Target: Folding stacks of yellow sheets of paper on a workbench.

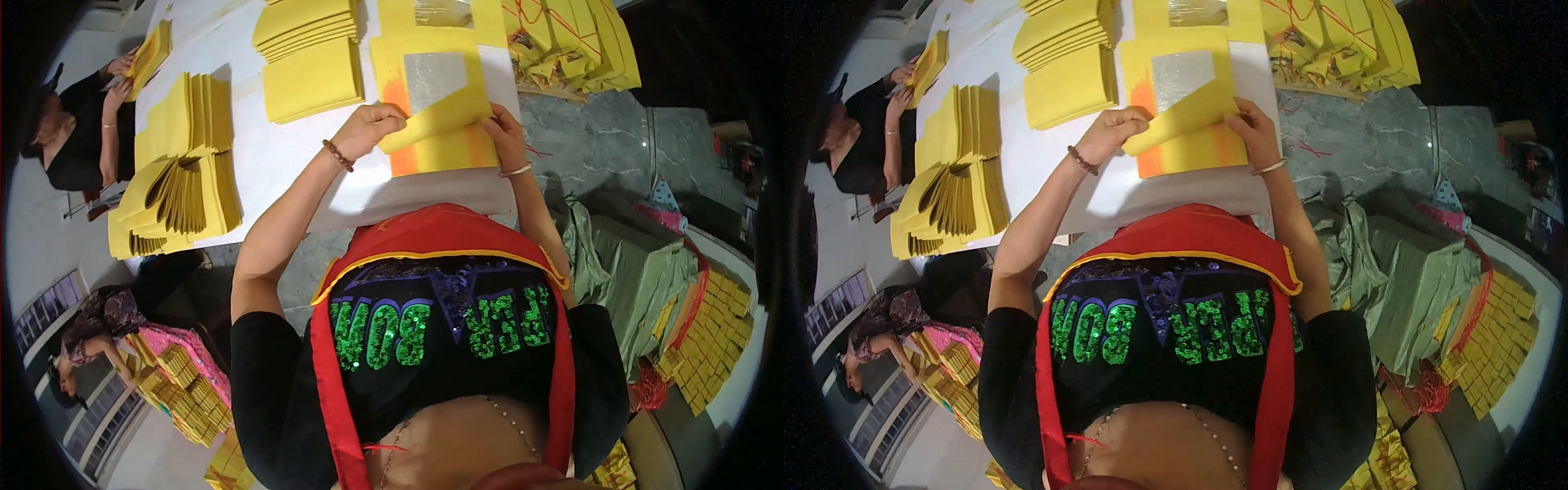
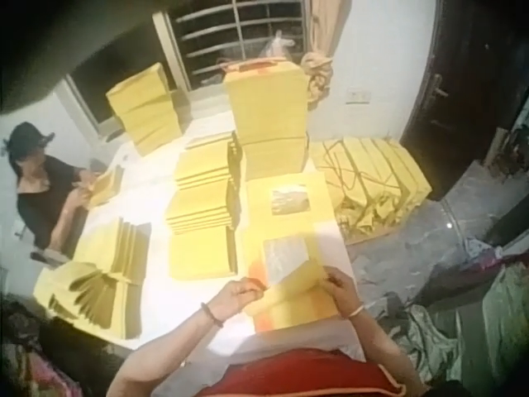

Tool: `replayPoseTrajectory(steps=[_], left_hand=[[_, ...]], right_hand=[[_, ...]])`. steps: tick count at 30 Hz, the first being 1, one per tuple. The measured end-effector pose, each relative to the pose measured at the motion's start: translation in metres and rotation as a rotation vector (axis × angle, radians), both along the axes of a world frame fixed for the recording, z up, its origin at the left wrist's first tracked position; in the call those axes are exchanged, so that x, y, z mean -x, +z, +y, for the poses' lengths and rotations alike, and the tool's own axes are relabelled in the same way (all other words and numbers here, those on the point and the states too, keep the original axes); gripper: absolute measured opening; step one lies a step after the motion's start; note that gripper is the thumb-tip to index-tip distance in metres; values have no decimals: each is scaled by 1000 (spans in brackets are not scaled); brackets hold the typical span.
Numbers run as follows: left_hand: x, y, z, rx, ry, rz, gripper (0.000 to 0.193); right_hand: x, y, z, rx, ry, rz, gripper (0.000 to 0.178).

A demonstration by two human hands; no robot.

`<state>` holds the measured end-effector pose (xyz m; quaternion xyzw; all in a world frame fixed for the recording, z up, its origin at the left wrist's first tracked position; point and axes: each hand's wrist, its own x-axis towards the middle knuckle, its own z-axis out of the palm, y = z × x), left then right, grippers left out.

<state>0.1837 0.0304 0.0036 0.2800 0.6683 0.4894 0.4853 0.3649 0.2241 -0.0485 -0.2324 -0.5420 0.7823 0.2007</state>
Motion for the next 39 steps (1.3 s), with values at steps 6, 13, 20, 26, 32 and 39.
replayPoseTrajectory(steps=[6,13,20,26,32,39], left_hand=[[-18,36,-13,-51,-107,394,29],[-11,-8,-10,-209,-202,1222,40],[-17,17,-14,-273,-246,1544,41],[-46,27,-35,-236,-352,1313,38],[-47,14,-29,-101,-28,846,15],[-38,-6,-12,28,289,297,19]], right_hand=[[-3,-9,7,-28,73,-15,22],[-5,-14,12,50,95,9,18],[-12,28,17,-1197,55,-134,31],[-37,38,15,-1472,341,-67,27],[-29,34,8,-1157,411,-12,20],[-9,36,-10,-326,148,-206,36]])
